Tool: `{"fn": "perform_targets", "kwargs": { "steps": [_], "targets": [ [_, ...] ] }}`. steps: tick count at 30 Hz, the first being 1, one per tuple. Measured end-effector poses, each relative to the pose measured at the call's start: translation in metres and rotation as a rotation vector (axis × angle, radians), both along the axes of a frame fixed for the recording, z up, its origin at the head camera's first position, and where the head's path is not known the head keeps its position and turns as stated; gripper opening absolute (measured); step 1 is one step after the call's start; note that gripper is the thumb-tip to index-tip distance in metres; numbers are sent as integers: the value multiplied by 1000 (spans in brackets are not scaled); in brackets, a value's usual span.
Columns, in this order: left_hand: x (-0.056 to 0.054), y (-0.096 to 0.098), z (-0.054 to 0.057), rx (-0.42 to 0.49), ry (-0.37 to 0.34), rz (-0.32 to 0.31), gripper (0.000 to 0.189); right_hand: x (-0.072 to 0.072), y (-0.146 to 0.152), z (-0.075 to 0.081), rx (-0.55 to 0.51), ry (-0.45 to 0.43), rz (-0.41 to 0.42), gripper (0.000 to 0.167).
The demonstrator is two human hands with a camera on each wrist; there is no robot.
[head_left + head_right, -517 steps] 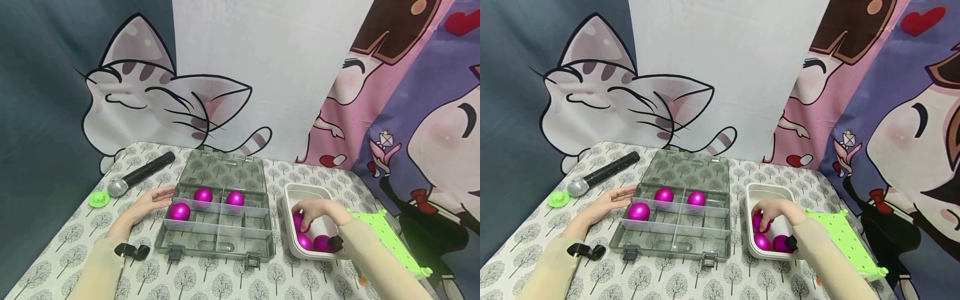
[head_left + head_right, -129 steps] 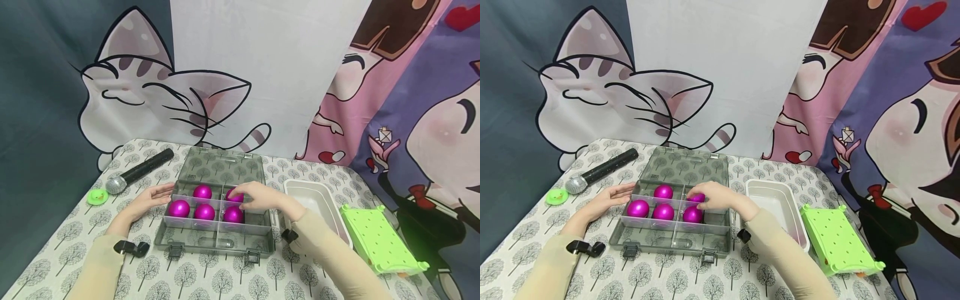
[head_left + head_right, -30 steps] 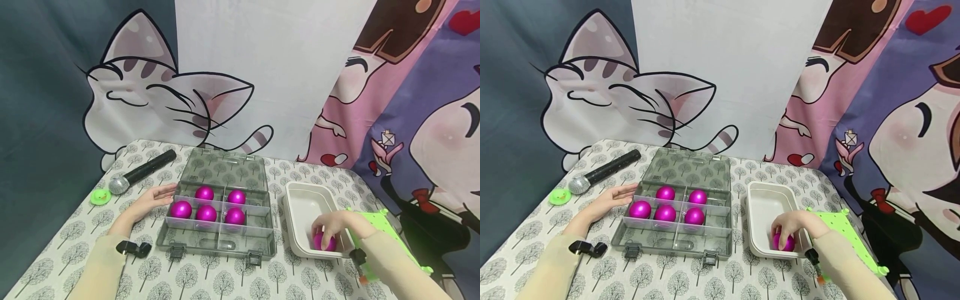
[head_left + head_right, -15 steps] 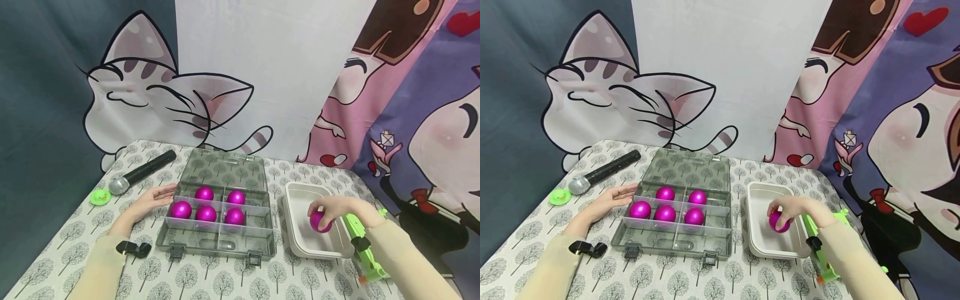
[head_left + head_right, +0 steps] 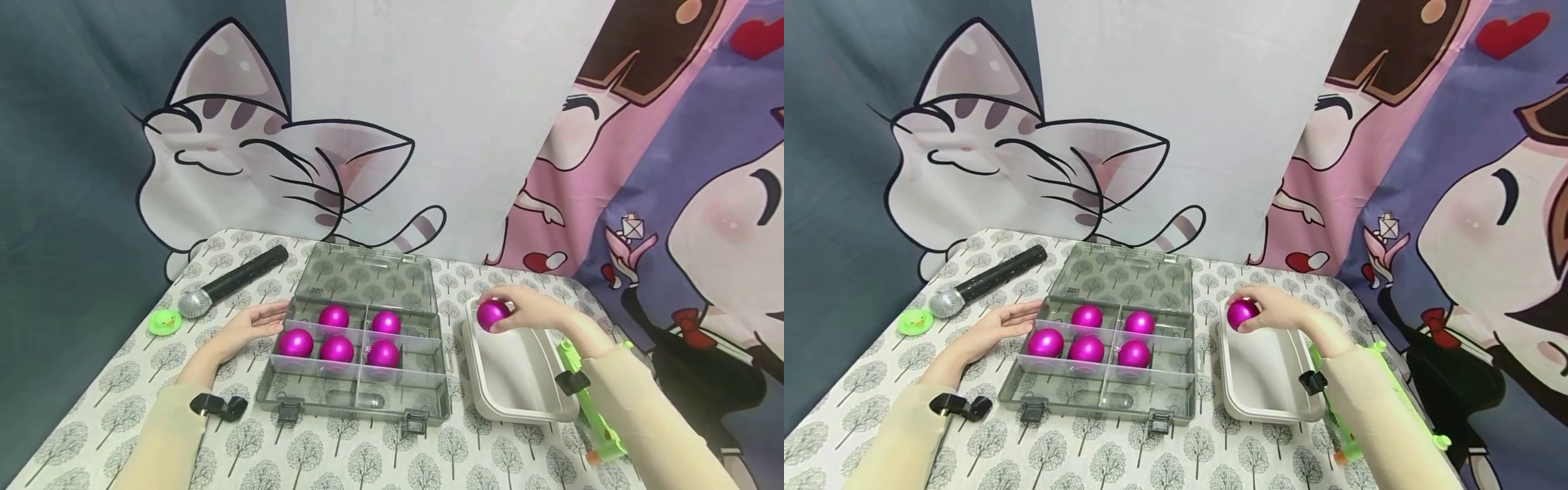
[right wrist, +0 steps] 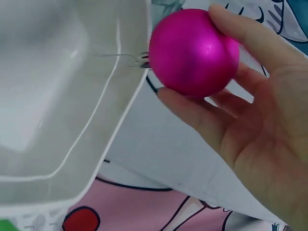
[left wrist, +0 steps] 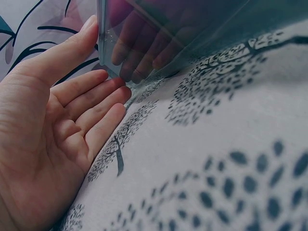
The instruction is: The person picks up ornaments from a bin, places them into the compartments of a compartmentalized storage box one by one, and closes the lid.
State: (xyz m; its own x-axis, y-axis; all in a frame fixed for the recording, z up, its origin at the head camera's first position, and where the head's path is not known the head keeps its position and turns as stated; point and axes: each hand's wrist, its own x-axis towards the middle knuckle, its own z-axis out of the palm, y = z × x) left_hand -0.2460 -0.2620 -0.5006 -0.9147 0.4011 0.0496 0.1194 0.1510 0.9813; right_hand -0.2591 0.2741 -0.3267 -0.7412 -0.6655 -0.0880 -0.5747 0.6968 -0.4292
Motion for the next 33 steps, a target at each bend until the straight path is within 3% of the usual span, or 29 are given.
{"fn": "perform_targets", "kwargs": {
  "steps": [5,9,16,19,25,33],
  "targets": [
    [1,0,1,3,-3,1,64,-3,-14,-3,-105,-33,-9,46],
    [0,1,1,4,-4,-1,64,-2,-29,-7,-146,-11,-5,47],
    [0,1,1,-3,-5,-2,64,3,-55,-8,-220,-12,71,48],
    [-1,1,0,2,-6,-3,64,5,-65,-8,-226,-12,109,48],
    [-2,0,0,8,-7,-8,64,7,-76,-14,-231,-101,190,46],
    [-1,1,1,10,-9,-4,64,10,-90,-21,-165,-165,242,46]
  ]
}}
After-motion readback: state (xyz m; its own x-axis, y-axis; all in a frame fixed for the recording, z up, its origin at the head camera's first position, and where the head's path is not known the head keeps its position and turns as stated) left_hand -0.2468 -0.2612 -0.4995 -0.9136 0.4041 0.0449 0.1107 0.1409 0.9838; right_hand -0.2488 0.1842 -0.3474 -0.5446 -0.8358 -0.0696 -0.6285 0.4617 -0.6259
